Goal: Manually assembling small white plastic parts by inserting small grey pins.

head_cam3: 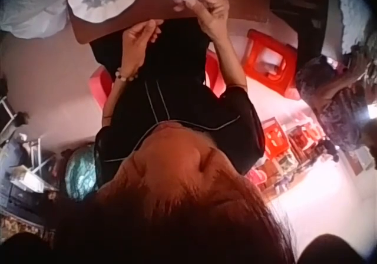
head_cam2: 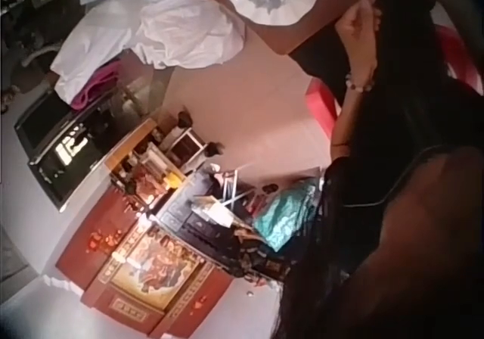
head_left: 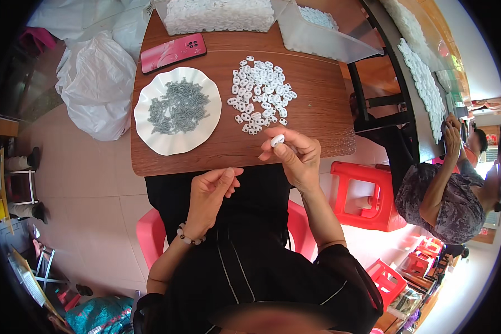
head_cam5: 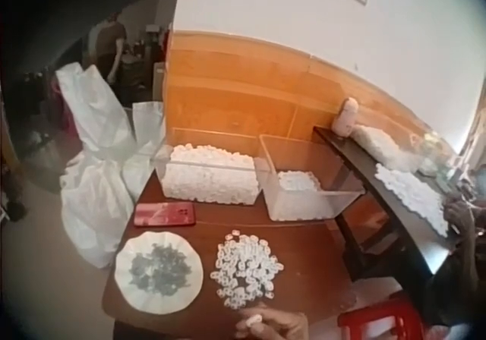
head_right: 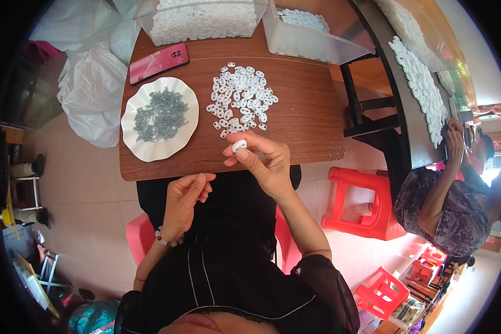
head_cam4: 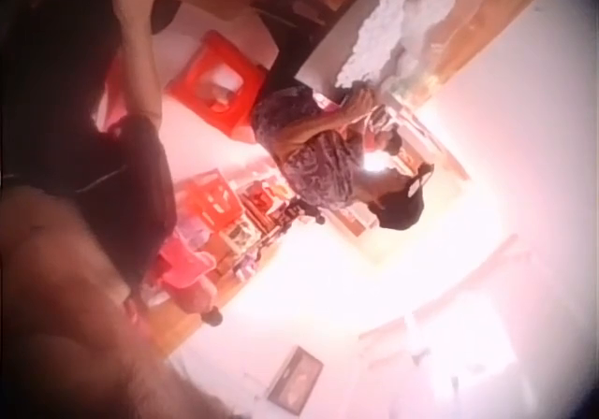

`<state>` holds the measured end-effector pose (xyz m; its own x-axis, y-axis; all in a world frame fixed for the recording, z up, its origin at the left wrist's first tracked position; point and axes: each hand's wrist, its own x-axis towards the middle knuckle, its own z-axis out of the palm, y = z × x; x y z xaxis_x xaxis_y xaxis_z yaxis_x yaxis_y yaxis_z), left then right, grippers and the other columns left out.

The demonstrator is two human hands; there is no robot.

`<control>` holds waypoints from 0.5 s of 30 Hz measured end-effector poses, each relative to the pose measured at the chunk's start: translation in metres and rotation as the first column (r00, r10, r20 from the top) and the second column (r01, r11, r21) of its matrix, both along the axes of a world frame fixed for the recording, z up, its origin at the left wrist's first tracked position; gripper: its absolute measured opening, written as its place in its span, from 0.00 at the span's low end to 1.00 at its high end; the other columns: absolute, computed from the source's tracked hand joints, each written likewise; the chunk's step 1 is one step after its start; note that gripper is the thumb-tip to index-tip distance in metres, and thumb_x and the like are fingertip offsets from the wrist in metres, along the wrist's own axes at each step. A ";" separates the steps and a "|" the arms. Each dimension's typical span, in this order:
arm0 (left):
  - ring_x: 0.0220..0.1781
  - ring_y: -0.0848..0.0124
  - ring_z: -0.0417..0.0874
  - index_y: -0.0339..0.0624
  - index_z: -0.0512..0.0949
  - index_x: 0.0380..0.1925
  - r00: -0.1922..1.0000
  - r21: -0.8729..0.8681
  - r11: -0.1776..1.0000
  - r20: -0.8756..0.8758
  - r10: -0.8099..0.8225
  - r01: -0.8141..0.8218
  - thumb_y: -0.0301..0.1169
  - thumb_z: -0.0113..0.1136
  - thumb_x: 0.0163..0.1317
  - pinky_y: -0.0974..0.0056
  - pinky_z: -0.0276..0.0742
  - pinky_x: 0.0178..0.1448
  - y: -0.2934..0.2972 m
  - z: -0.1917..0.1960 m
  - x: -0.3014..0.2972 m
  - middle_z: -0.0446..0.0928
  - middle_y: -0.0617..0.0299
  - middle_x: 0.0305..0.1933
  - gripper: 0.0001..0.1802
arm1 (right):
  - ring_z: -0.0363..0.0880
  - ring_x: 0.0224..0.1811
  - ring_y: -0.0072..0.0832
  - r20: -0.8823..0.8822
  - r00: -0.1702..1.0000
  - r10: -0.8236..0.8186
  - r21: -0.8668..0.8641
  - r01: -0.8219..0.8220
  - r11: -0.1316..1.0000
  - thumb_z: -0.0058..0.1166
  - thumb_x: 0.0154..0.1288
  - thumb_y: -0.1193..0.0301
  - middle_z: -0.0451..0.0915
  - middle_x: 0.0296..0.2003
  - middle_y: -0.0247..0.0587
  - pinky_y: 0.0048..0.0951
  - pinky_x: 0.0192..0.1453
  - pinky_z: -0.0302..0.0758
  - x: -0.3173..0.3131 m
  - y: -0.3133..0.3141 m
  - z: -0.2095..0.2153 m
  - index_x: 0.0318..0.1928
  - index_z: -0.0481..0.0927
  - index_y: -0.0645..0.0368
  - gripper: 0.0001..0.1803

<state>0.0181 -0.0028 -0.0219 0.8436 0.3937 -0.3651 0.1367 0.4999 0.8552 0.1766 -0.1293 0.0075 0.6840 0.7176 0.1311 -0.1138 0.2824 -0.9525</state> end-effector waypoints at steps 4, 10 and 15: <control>0.28 0.82 0.71 0.33 0.82 0.41 1.000 -0.016 1.000 -0.007 -0.007 0.007 0.36 0.55 0.69 0.77 0.67 0.34 0.000 -0.005 0.000 0.78 0.67 0.28 0.15 | 0.83 0.34 0.27 0.009 1.000 -0.027 -0.035 0.027 0.999 0.54 0.66 0.74 0.83 0.36 0.46 0.26 0.41 0.81 0.007 0.002 0.005 0.52 0.77 0.70 0.16; 0.27 0.83 0.71 0.34 0.83 0.40 0.999 0.013 0.999 -0.040 -0.033 0.034 0.35 0.55 0.68 0.77 0.67 0.33 0.000 -0.010 -0.010 0.78 0.67 0.27 0.14 | 0.79 0.32 0.19 0.628 0.727 -0.277 -0.195 0.492 0.848 0.55 0.66 0.71 0.84 0.35 0.37 0.20 0.38 0.76 0.108 0.016 0.047 0.51 0.79 0.66 0.16; 0.27 0.84 0.71 0.35 0.83 0.40 0.998 -0.010 0.999 -0.032 -0.049 0.049 0.34 0.56 0.68 0.78 0.67 0.33 -0.001 -0.012 -0.012 0.79 0.66 0.27 0.13 | 0.82 0.36 0.25 0.957 0.153 -0.248 0.043 0.767 0.640 0.54 0.66 0.64 0.85 0.37 0.44 0.26 0.40 0.76 0.263 0.028 0.067 0.53 0.79 0.59 0.19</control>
<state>0.0063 -0.0037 -0.0341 0.8495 0.3489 -0.3957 0.1884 0.5001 0.8452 0.4395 -0.1017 0.0741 0.5739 0.3851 0.7228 0.7925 -0.4836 -0.3715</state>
